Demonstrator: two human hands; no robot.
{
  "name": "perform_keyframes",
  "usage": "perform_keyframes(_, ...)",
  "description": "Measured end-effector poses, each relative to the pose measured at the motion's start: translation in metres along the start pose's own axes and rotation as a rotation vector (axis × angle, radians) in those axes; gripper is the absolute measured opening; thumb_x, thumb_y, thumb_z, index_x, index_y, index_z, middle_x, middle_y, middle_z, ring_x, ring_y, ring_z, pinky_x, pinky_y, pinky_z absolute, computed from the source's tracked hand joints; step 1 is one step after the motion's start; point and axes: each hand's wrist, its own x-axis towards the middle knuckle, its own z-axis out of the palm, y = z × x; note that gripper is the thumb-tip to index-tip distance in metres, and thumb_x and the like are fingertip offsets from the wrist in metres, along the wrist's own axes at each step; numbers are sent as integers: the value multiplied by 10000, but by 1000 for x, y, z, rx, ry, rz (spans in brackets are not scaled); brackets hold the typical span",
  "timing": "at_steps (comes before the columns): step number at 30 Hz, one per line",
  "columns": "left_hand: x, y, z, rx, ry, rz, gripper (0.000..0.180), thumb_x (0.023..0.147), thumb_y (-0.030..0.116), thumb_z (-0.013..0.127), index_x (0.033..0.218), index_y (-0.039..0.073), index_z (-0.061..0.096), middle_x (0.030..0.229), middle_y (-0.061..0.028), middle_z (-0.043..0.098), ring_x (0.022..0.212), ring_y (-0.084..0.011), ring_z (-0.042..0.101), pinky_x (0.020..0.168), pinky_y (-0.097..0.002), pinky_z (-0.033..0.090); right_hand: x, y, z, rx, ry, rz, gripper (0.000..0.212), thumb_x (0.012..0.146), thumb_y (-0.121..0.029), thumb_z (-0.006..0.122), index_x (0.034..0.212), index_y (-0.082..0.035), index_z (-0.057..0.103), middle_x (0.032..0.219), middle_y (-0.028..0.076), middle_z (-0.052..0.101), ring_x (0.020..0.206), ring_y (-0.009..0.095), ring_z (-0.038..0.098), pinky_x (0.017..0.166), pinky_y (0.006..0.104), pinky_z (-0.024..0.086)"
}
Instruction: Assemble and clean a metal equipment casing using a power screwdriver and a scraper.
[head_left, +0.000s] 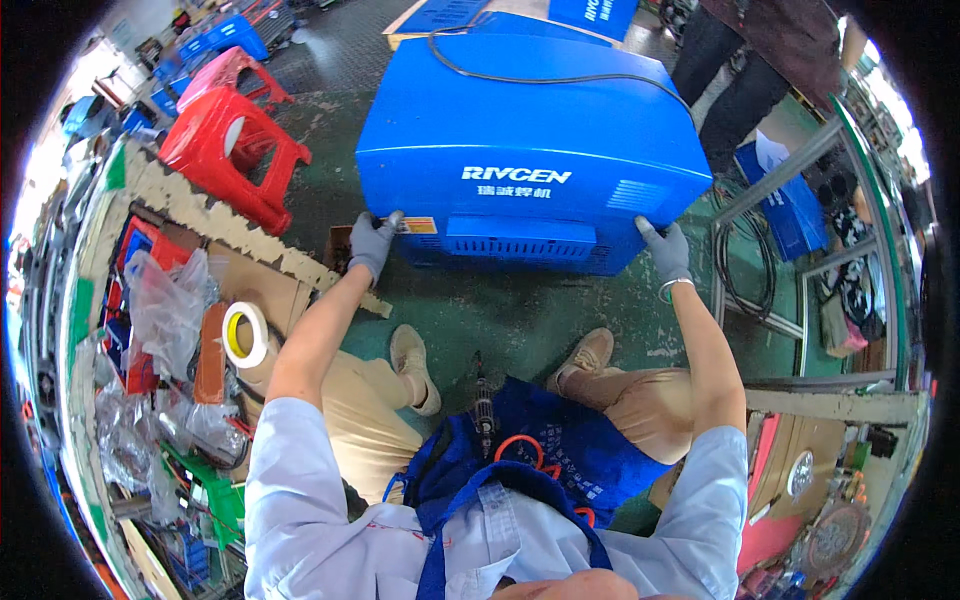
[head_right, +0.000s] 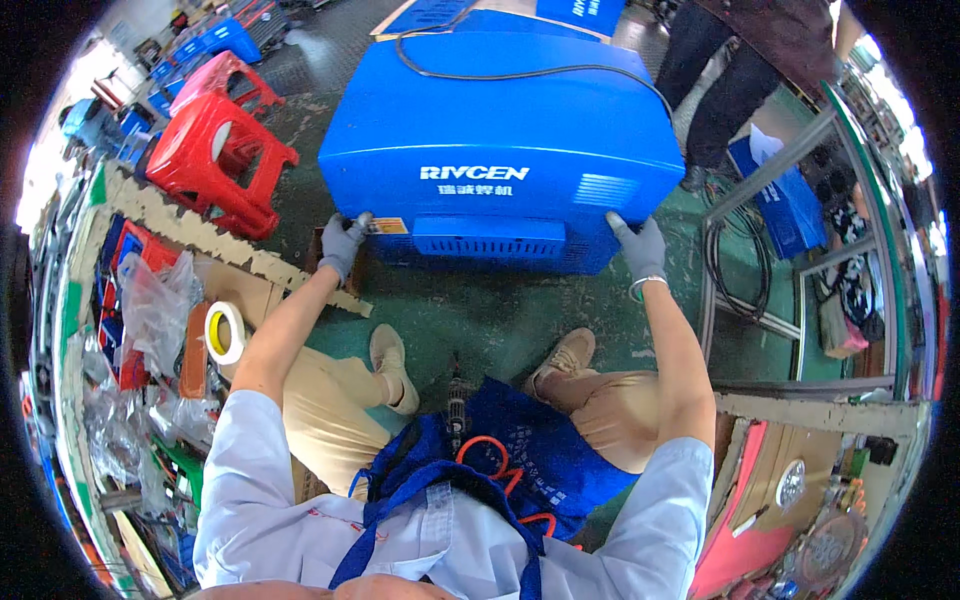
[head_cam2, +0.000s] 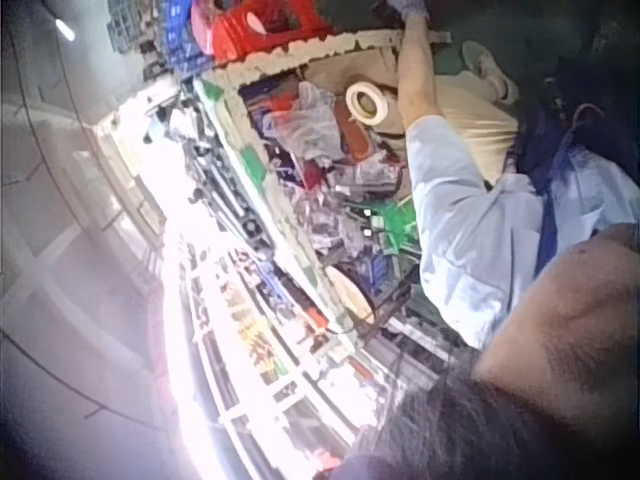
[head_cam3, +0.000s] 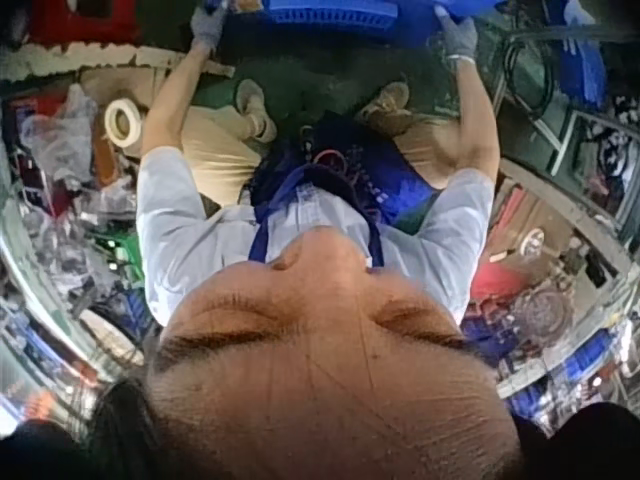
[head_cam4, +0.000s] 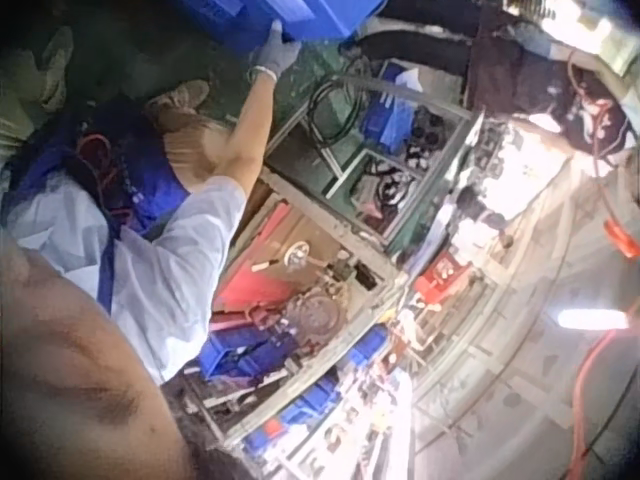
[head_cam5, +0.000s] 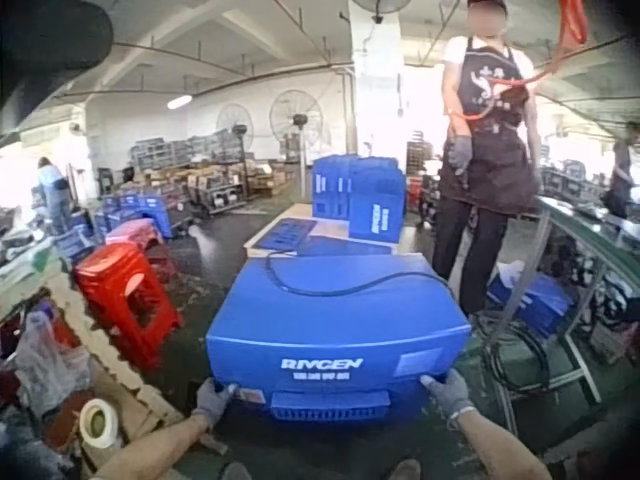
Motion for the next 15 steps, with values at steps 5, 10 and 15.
perform_keyframes(5,1,-8,-2,41,-7,2,586,838,467,761,1132,-26,645,1044,-197,709,964,-314,679,855,-422,511,-3,-4,-1,60,-39,16,611,793,-441,815,1196,-12,650,1128,186,704,1035,309,676,906,420,504)
perform_keyframes(10,15,-29,-5,-100,-112,143,255,921,216,722,1073,28,643,927,-58,680,803,-132,609,687,-299,497,10,21,5,17,32,-56,557,789,-390,828,1179,-30,660,1110,167,713,986,295,690,866,406,517)
perform_keyframes(15,16,-38,-12,-249,-181,-44,277,885,211,765,1057,25,654,915,-56,675,810,-127,618,686,-300,523,13,31,5,-43,32,-91,520,800,-404,814,1137,-35,670,1084,153,719,954,294,689,861,405,510)
